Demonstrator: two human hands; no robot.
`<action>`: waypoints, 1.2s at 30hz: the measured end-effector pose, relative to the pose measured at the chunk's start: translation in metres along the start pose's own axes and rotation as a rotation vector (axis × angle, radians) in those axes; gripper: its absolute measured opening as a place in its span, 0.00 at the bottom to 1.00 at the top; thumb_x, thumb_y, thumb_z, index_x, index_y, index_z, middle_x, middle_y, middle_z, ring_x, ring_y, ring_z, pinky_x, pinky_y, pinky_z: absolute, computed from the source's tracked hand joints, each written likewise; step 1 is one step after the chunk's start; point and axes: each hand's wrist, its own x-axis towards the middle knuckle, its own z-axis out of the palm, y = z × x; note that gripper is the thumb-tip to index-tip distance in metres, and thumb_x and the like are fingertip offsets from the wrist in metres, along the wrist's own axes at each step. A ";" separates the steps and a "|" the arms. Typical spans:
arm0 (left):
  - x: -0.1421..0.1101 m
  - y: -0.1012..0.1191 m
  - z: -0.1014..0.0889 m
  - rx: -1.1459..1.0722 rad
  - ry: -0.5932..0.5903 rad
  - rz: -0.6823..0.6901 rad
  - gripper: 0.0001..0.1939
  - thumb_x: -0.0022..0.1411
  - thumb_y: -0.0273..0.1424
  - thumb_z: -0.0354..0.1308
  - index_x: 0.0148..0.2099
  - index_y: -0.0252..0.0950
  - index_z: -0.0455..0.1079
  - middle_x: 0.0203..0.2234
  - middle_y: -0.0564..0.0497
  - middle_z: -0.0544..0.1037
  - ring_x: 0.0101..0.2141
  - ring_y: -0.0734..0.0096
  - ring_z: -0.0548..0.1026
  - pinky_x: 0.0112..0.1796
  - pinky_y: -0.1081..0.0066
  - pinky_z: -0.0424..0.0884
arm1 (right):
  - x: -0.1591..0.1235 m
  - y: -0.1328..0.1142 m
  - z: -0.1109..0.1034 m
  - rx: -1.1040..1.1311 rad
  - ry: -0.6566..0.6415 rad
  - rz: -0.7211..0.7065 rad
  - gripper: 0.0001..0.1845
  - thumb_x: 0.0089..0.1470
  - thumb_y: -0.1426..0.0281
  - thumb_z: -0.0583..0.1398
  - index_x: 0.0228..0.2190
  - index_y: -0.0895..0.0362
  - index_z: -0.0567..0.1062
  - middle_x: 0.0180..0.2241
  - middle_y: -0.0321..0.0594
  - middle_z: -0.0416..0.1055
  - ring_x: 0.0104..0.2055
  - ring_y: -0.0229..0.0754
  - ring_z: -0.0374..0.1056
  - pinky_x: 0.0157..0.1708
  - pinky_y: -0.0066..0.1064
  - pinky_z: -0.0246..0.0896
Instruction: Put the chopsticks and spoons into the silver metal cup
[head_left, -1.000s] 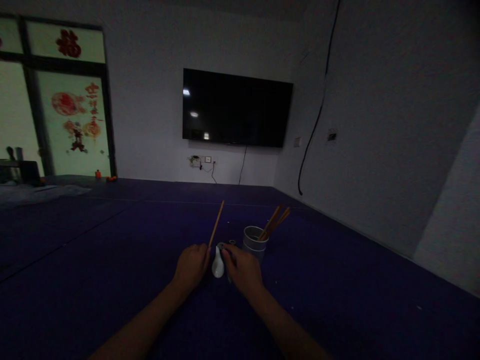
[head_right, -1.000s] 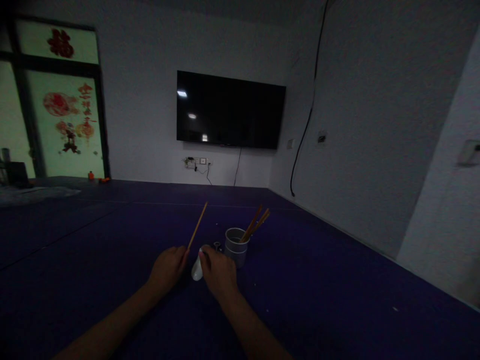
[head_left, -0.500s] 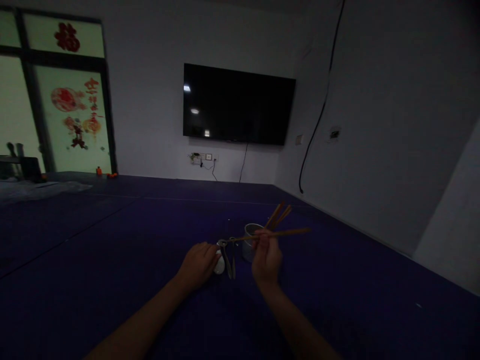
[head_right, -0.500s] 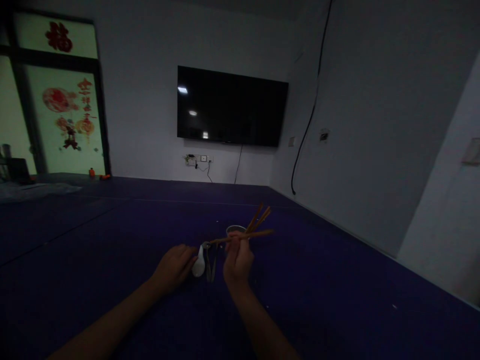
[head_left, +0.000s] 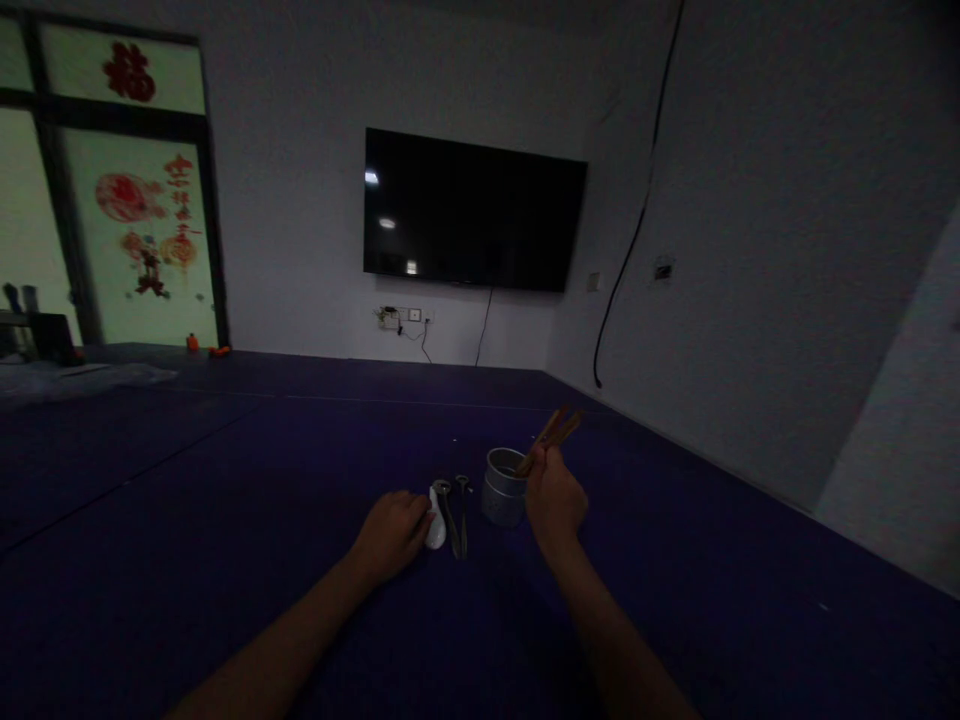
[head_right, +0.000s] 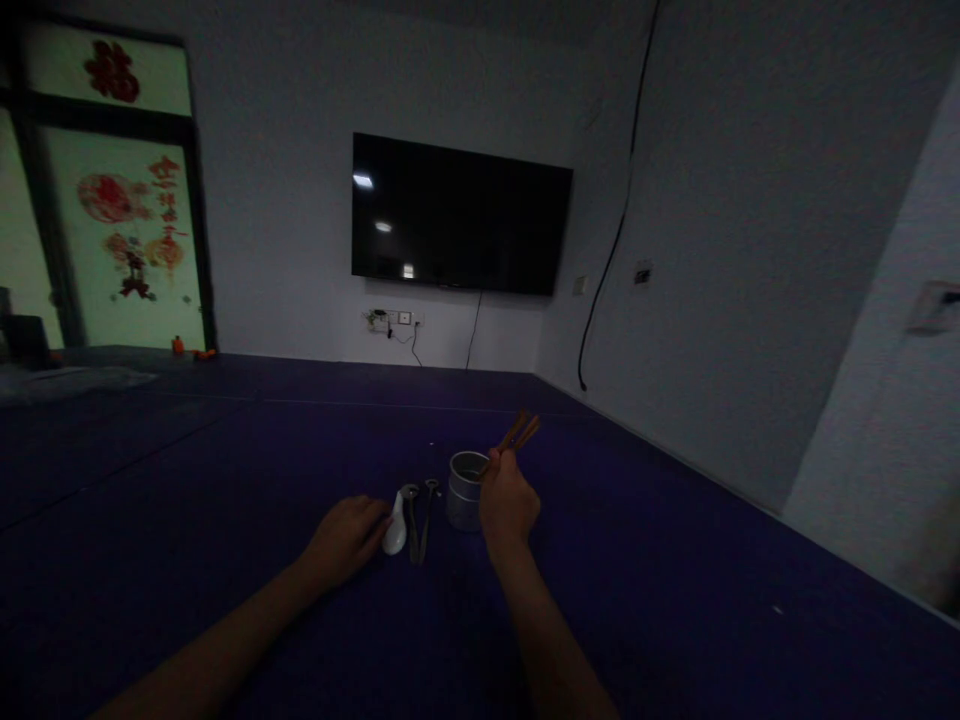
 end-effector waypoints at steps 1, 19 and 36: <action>0.000 0.000 0.000 0.005 -0.010 -0.007 0.16 0.64 0.35 0.37 0.38 0.36 0.66 0.32 0.46 0.73 0.33 0.67 0.69 0.36 0.67 0.62 | 0.000 -0.001 0.001 -0.032 -0.042 -0.005 0.20 0.62 0.61 0.42 0.36 0.57 0.69 0.25 0.40 0.71 0.25 0.40 0.66 0.22 0.27 0.43; 0.001 -0.005 0.006 0.021 -0.154 -0.077 0.15 0.63 0.35 0.40 0.35 0.36 0.67 0.31 0.47 0.74 0.32 0.67 0.71 0.34 0.69 0.63 | 0.000 -0.002 -0.005 0.101 -0.031 0.091 0.27 0.56 0.53 0.47 0.53 0.53 0.61 0.27 0.41 0.73 0.27 0.44 0.69 0.25 0.30 0.53; 0.001 -0.007 0.005 -0.016 -0.169 -0.064 0.17 0.63 0.36 0.39 0.34 0.36 0.68 0.31 0.46 0.75 0.33 0.67 0.72 0.33 0.70 0.63 | -0.008 -0.005 -0.011 0.450 0.306 0.064 0.36 0.53 0.52 0.50 0.57 0.60 0.55 0.19 0.34 0.68 0.20 0.40 0.65 0.23 0.27 0.51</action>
